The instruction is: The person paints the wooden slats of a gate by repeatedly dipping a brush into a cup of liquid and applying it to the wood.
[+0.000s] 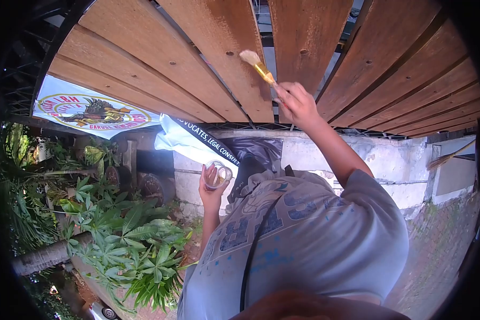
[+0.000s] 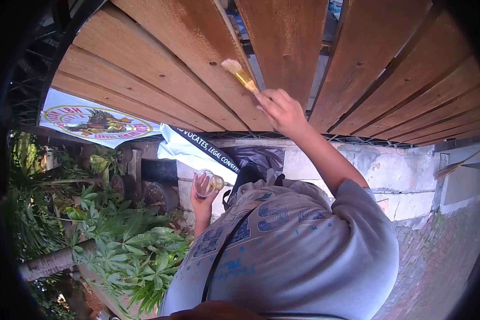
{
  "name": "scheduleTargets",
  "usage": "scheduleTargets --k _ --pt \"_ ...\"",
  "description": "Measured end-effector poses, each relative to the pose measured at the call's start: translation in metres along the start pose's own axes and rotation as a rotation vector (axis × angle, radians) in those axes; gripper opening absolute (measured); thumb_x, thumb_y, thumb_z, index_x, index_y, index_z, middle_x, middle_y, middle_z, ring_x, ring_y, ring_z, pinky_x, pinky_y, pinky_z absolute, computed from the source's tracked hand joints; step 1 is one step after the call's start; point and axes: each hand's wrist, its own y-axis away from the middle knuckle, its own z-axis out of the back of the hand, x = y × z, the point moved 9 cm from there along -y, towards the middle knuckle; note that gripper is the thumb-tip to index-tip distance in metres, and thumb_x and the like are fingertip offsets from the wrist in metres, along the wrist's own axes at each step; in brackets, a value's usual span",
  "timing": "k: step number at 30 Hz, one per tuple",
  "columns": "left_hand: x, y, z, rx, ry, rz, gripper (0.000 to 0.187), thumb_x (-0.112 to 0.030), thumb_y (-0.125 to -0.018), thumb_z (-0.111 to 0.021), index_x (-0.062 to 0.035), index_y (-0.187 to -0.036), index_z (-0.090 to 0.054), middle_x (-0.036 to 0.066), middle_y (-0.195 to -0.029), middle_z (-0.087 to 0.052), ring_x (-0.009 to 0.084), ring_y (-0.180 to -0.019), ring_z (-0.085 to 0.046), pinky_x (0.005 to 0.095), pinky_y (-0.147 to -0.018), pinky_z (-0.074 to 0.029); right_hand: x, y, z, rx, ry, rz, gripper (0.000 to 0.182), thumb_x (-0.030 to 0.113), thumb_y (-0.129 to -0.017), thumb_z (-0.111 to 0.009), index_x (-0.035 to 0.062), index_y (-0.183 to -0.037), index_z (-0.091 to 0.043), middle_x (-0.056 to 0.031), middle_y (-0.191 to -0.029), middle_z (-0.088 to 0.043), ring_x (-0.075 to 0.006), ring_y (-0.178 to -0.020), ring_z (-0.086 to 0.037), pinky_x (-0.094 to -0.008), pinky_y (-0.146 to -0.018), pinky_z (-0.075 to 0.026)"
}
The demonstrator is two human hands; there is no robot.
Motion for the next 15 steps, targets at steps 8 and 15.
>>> scheduleTargets --k 8,15 --pt "-0.007 0.002 0.008 0.005 -0.061 -0.019 0.105 0.019 -0.077 -0.076 -0.0045 -0.167 -0.026 0.022 -0.163 -0.041 0.0377 -0.152 -0.041 0.0483 -0.120 -0.043 -0.062 0.182 -0.134 0.541 -0.006 -0.393 0.035 0.021 -0.099 -0.069 0.0111 -0.132 -0.067 -0.0094 -0.114 -0.068 -0.0324 -0.103 -0.071 -0.0436 -0.080 -0.061" --pt "-0.020 0.001 -0.001 0.038 -0.117 -0.037 0.104 0.018 -0.078 -0.077 -0.0046 -0.167 -0.026 0.021 -0.162 -0.043 0.0351 -0.151 -0.043 0.0462 -0.119 -0.045 -0.061 0.117 -0.110 0.552 -0.020 -0.455 0.032 0.022 -0.099 -0.068 0.0083 -0.128 -0.070 -0.0116 -0.114 -0.069 -0.0341 -0.107 -0.069 -0.0476 -0.084 -0.059"
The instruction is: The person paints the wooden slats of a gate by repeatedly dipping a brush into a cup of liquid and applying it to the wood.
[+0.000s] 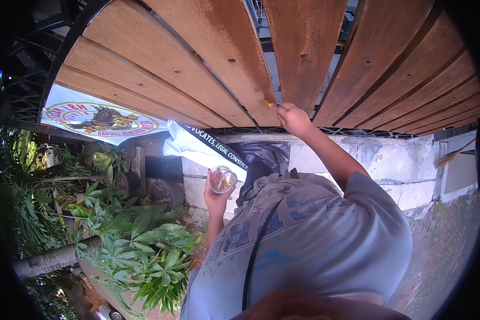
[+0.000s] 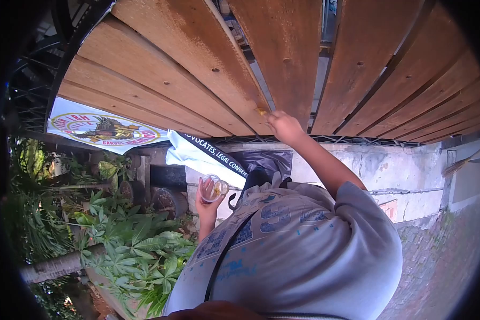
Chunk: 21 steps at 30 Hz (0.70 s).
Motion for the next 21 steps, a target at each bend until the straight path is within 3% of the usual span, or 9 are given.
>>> scheduleTargets --k 5,8,12,16,18,19,20,21 --pt "0.000 -0.004 -0.001 -0.009 0.016 -0.002 0.105 0.018 -0.077 -0.078 -0.0045 -0.166 -0.027 0.021 -0.162 -0.043 0.0352 -0.151 -0.043 0.0466 -0.119 -0.045 0.081 -0.026 0.124 -0.181 -0.045 0.147 0.036 0.016 -0.095 -0.073 0.0085 -0.130 -0.069 -0.0111 -0.116 -0.069 -0.0324 -0.106 -0.068 -0.0449 -0.081 -0.059" --pt "0.003 -0.007 -0.004 -0.020 0.043 -0.014 0.108 0.017 -0.075 -0.081 -0.0020 -0.165 -0.027 0.023 -0.160 -0.045 0.0346 -0.149 -0.046 0.0455 -0.118 -0.047 0.104 -0.019 0.168 -0.445 -0.050 0.364 0.054 0.008 -0.088 -0.078 0.0111 -0.139 -0.062 -0.0098 -0.114 -0.067 -0.0318 -0.101 -0.068 -0.0415 -0.077 -0.060" --pt "0.003 -0.007 -0.009 -0.006 0.046 -0.012 0.111 0.017 -0.072 -0.084 0.0006 -0.165 -0.025 0.026 -0.159 -0.047 0.0336 -0.145 -0.050 0.0442 -0.116 -0.049 0.065 0.003 0.118 -0.424 -0.038 0.418 0.057 0.007 -0.088 -0.077 0.0113 -0.142 -0.060 -0.0102 -0.117 -0.066 -0.0312 -0.103 -0.067 -0.0410 -0.078 -0.060" --pt "0.008 -0.007 -0.011 -0.001 0.026 -0.009 0.112 0.017 -0.072 -0.084 0.0004 -0.165 -0.025 0.026 -0.159 -0.047 0.0331 -0.144 -0.051 0.0438 -0.115 -0.050 0.002 0.035 0.010 -0.177 -0.034 0.255 0.048 0.014 -0.094 -0.073 0.0089 -0.140 -0.060 -0.0112 -0.122 -0.065 -0.0324 -0.108 -0.066 -0.0426 -0.082 -0.060" --pt "0.007 -0.005 -0.016 0.031 0.026 0.008 0.107 0.020 -0.076 -0.078 -0.0049 -0.166 -0.027 0.022 -0.162 -0.043 0.0354 -0.151 -0.043 0.0459 -0.119 -0.045 -0.032 0.050 -0.039 -0.092 -0.023 0.185 0.042 0.016 -0.097 -0.071 0.0080 -0.137 -0.062 -0.0116 -0.123 -0.065 -0.0329 -0.110 -0.066 -0.0433 -0.084 -0.060" --pt "0.005 -0.004 -0.017 0.030 0.024 0.010 0.107 0.020 -0.076 -0.078 -0.0049 -0.166 -0.027 0.022 -0.162 -0.043 0.0354 -0.151 -0.043 0.0459 -0.119 -0.045 -0.053 0.057 -0.072 0.052 0.022 0.083 0.037 0.018 -0.099 -0.069 0.0078 -0.134 -0.064 -0.0115 -0.123 -0.065 -0.0332 -0.112 -0.066 -0.0439 -0.086 -0.060" --pt "0.002 -0.005 -0.019 0.015 0.028 0.012 0.110 0.018 -0.074 -0.082 -0.0026 -0.166 -0.026 0.024 -0.160 -0.045 0.0334 -0.147 -0.048 0.0441 -0.116 -0.048 -0.068 0.061 -0.094 0.193 0.066 -0.019 0.033 0.020 -0.101 -0.067 0.0077 -0.131 -0.066 -0.0115 -0.123 -0.065 -0.0336 -0.113 -0.065 -0.0444 -0.088 -0.060" --pt "-0.001 -0.005 -0.019 0.001 0.030 0.014 0.113 0.017 -0.071 -0.085 -0.0002 -0.166 -0.026 0.025 -0.159 -0.048 0.0314 -0.143 -0.053 0.0422 -0.114 -0.051 -0.066 0.060 -0.093 0.193 0.061 -0.019 0.033 0.020 -0.101 -0.067 0.0077 -0.131 -0.066 -0.0115 -0.123 -0.065 -0.0336 -0.113 -0.065 -0.0444 -0.088 -0.060"
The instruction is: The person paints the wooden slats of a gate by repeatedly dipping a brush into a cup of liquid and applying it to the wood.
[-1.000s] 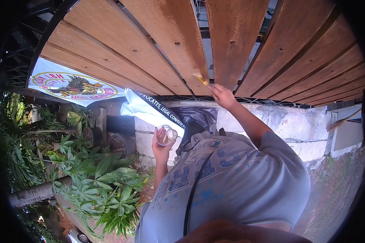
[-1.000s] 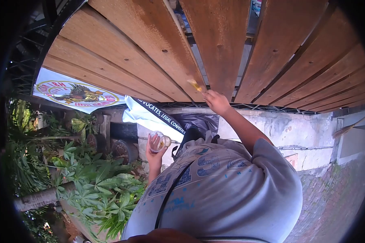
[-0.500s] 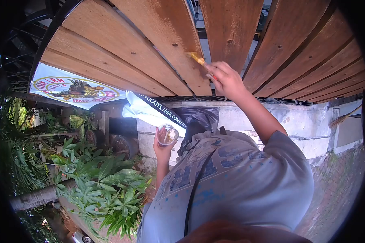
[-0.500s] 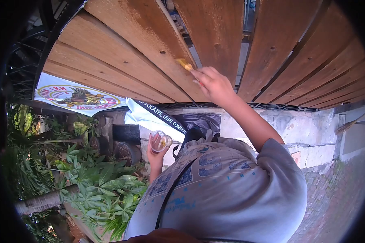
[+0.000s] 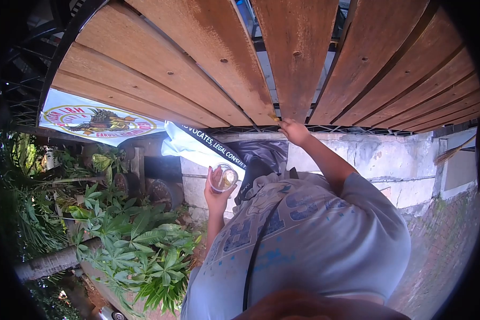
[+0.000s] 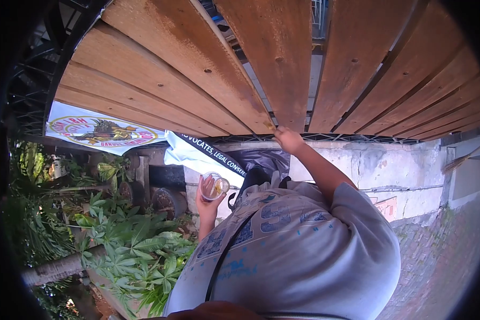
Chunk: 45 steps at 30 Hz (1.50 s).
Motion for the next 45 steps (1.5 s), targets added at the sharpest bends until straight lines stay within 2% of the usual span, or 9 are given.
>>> scheduleTargets --k 9,14,18,22,24,27,32,39,45 --pt "-0.005 -0.008 -0.007 0.045 -0.053 -0.033 0.109 0.018 -0.075 -0.081 -0.0049 -0.167 -0.027 0.022 -0.161 -0.044 0.0351 -0.151 -0.043 0.0458 -0.119 -0.045 0.127 -0.050 0.217 -0.349 -0.081 0.346 0.044 0.012 -0.092 -0.074 0.0092 -0.135 -0.066 -0.0089 -0.118 -0.065 -0.0295 -0.107 -0.067 -0.0411 -0.081 -0.060" --pt "-0.006 -0.018 -0.017 0.051 -0.018 -0.029 0.110 0.017 -0.075 -0.082 -0.0044 -0.167 -0.025 0.022 -0.161 -0.045 0.0347 -0.150 -0.044 0.0451 -0.119 -0.046 0.166 -0.044 0.327 -0.886 -0.112 0.593 0.060 0.002 -0.081 -0.081 0.0107 -0.138 -0.064 -0.0092 -0.113 -0.068 -0.0293 -0.090 -0.067 -0.0402 -0.070 -0.059" --pt "-0.010 -0.021 -0.020 0.047 -0.026 -0.076 0.113 0.013 -0.073 -0.088 0.0000 -0.166 -0.025 0.024 -0.156 -0.051 0.0306 -0.142 -0.054 0.0428 -0.115 -0.050 0.149 -0.047 0.274 -0.791 -0.128 0.579 0.063 0.002 -0.081 -0.081 0.0113 -0.141 -0.062 -0.0093 -0.114 -0.068 -0.0291 -0.090 -0.068 -0.0393 -0.070 -0.059" --pt "-0.007 -0.019 -0.022 0.047 -0.024 -0.085 0.114 0.011 -0.073 -0.089 -0.0001 -0.166 -0.024 0.022 -0.155 -0.053 0.0296 -0.140 -0.057 0.0428 -0.115 -0.050 0.084 -0.034 0.130 -0.312 -0.043 0.213 0.037 0.023 -0.099 -0.067 0.0129 -0.135 -0.067 -0.0073 -0.123 -0.067 -0.0310 -0.109 -0.069 -0.0446 -0.081 -0.062" --pt "-0.006 -0.015 -0.024 0.046 -0.004 -0.086 0.113 0.011 -0.073 -0.089 0.0005 -0.166 -0.025 0.021 -0.155 -0.053 0.0292 -0.140 -0.056 0.0423 -0.116 -0.049 0.018 -0.012 0.018 0.348 0.165 -0.104 0.040 0.029 -0.101 -0.064 0.0139 -0.138 -0.066 -0.0152 -0.116 -0.071 -0.0375 -0.105 -0.072 -0.0488 -0.086 -0.060" --pt "-0.008 -0.014 -0.035 0.087 0.008 -0.079 0.114 0.009 -0.071 -0.091 0.0027 -0.164 -0.026 0.019 -0.153 -0.055 0.0270 -0.141 -0.056 0.0412 -0.117 -0.048 0.006 0.054 -0.003 0.423 -0.006 -0.099 0.033 0.034 -0.103 -0.062 0.0157 -0.127 -0.073 -0.0193 -0.106 -0.073 -0.0399 -0.098 -0.072 -0.0525 -0.085 -0.057" --pt "-0.010 -0.026 -0.054 0.070 -0.026 -0.099 0.112 0.006 -0.072 -0.092 0.0031 -0.164 -0.027 0.016 -0.152 -0.056 0.0253 -0.140 -0.056 0.0404 -0.117 -0.048 0.008 0.097 0.041 0.148 -0.658 -0.190 0.035 0.015 -0.102 -0.071 0.0011 -0.134 -0.067 -0.0179 -0.099 -0.077 -0.0191 -0.084 -0.072 -0.0310 -0.080 -0.055" --pt "-0.048 -0.051 -0.091 0.191 -0.062 -0.184 0.112 0.007 -0.073 -0.092 0.0009 -0.165 -0.028 0.015 -0.157 -0.052 0.0241 -0.141 -0.055 0.0412 -0.117 -0.048 0.043 0.067 0.134 -0.111 -0.832 -0.109 0.021 0.003 -0.100 -0.070 -0.0022 -0.121 -0.071 -0.0084 -0.099 -0.077 -0.0098 -0.086 -0.070 -0.0267 -0.078 -0.056" --pt "-0.080 -0.077 -0.100 0.143 -0.184 -0.313 0.106 0.001 -0.073 -0.094 0.0027 -0.161 -0.035 0.014 -0.148 -0.059 0.0233 -0.134 -0.060 0.0399 -0.116 -0.047 0.084 0.036 0.205 -0.446 -1.344 0.079 0.029 0.022 -0.113 -0.054 -0.0026 -0.126 -0.060 -0.0178 -0.094 -0.071 -0.0120 -0.062 -0.056 -0.0250 -0.057 -0.046"
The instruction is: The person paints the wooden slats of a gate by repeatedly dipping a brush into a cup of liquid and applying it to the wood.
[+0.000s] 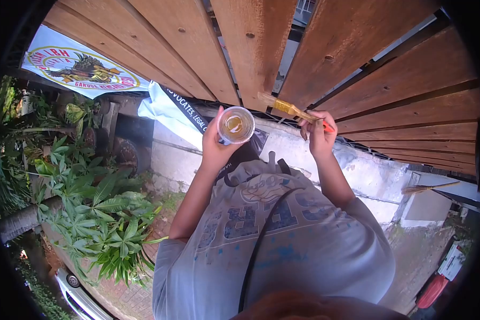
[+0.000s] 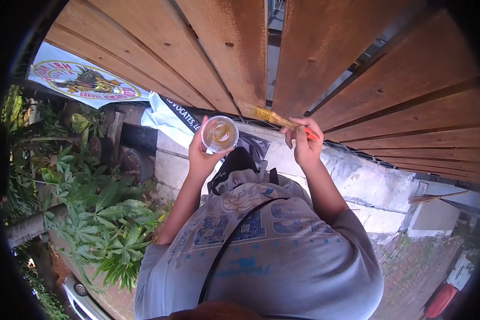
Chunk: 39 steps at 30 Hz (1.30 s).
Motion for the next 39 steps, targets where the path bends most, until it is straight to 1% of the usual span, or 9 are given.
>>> scheduleTargets --k 7,11,15,19,23,29,31,35,39 --pt "-0.011 -0.029 0.009 0.025 -0.220 -0.124 0.101 -0.010 -0.075 -0.095 0.0040 -0.158 -0.041 0.017 -0.141 -0.064 0.0257 -0.132 -0.063 0.0392 -0.111 -0.049 -0.014 -0.021 -0.061 0.183 0.155 -0.168 0.030 0.026 -0.111 -0.058 -0.0018 -0.119 -0.063 -0.0134 -0.089 -0.072 -0.0119 -0.062 -0.058 -0.0268 -0.058 -0.048" --pt "-0.011 -0.043 0.010 0.102 -0.279 -0.219 0.099 -0.014 -0.075 -0.094 -0.0011 -0.159 -0.043 0.020 -0.143 -0.064 0.0346 -0.136 -0.060 0.0433 -0.113 -0.048 -0.028 -0.045 -0.111 0.424 0.706 -0.183 0.020 0.015 -0.102 -0.069 -0.0018 -0.113 -0.067 -0.0151 -0.084 -0.072 -0.0230 -0.072 -0.070 -0.0327 -0.068 -0.053" --pt "-0.001 -0.058 0.028 0.149 -0.202 -0.059 0.096 -0.014 -0.076 -0.092 -0.0025 -0.159 -0.044 0.022 -0.144 -0.063 0.0355 -0.133 -0.062 0.0428 -0.112 -0.050 -0.038 -0.067 -0.129 0.375 0.694 -0.236 0.029 0.015 -0.099 -0.072 0.0005 -0.122 -0.063 -0.0176 -0.086 -0.072 -0.0291 -0.077 -0.073 -0.0349 -0.072 -0.054" --pt "-0.007 -0.074 0.047 0.184 -0.196 -0.107 0.097 -0.016 -0.076 -0.093 -0.0028 -0.159 -0.045 0.022 -0.143 -0.063 0.0351 -0.133 -0.063 0.0426 -0.111 -0.050 -0.044 -0.082 -0.139 0.359 0.726 -0.508 0.089 0.026 -0.089 -0.085 0.0070 -0.162 -0.037 -0.0125 -0.084 -0.072 -0.0223 -0.073 -0.070 -0.0326 -0.071 -0.054" --pt "0.010 -0.088 0.063 0.173 -0.082 -0.093 0.098 -0.020 -0.074 -0.095 0.0029 -0.157 -0.045 0.022 -0.139 -0.065 0.0339 -0.129 -0.065 0.0426 -0.108 -0.051 -0.034 -0.085 -0.144 0.399 0.734 -0.529 0.114 0.027 -0.082 -0.090 0.0107 -0.170 -0.019 -0.0092 -0.080 -0.068 -0.0158 -0.066 -0.064 -0.0288 -0.066 -0.051" --pt "0.018 -0.095 0.072 0.307 -0.043 -0.123 0.106 -0.014 -0.072 -0.097 0.0052 -0.159 -0.038 0.019 -0.141 -0.063 0.0284 -0.130 -0.064 0.0412 -0.109 -0.051 -0.119 0.007 -0.023 0.061 0.998 -0.673 0.062 0.046 -0.103 -0.062 0.0134 -0.155 -0.053 -0.0219 -0.102 -0.074 -0.0336 -0.095 -0.072 -0.0415 -0.085 -0.055" --pt "0.018 -0.095 0.074 0.331 -0.030 -0.135 0.106 -0.015 -0.071 -0.098 0.0056 -0.158 -0.040 0.019 -0.140 -0.063 0.0285 -0.128 -0.065 0.0411 -0.108 -0.051 -0.164 0.077 0.019 0.135 1.341 -0.762 0.062 0.055 -0.107 -0.051 0.0165 -0.155 -0.053 -0.0256 -0.122 -0.071 -0.0407 -0.117 -0.065 -0.0460 -0.102 -0.052" --pt "0.012 -0.106 0.069 0.344 -0.057 -0.151 0.106 -0.014 -0.071 -0.098 0.0074 -0.157 -0.040 0.020 -0.139 -0.064 0.0285 -0.128 -0.065 0.0418 -0.109 -0.051 -0.247 0.193 0.085 0.399 1.201 -1.275 0.079 0.073 -0.105 -0.030 0.0138 -0.144 -0.065 -0.0183 -0.144 -0.065 -0.0468 -0.129 -0.058 -0.0526 -0.113 -0.044" --pt "0.004 -0.113 0.057 0.377 0.029 -0.095 0.105 -0.012 -0.071 -0.098 0.0074 -0.156 -0.041 0.020 -0.139 -0.065 0.0284 -0.131 -0.063 0.0421 -0.111 -0.050 -0.159 0.131 0.040 0.335 1.263 -1.326 0.081 0.073 -0.103 -0.036 0.0061 -0.119 -0.079 -0.0251 -0.123 -0.073 -0.0438 -0.122 -0.066 -0.0490 -0.109 -0.049"
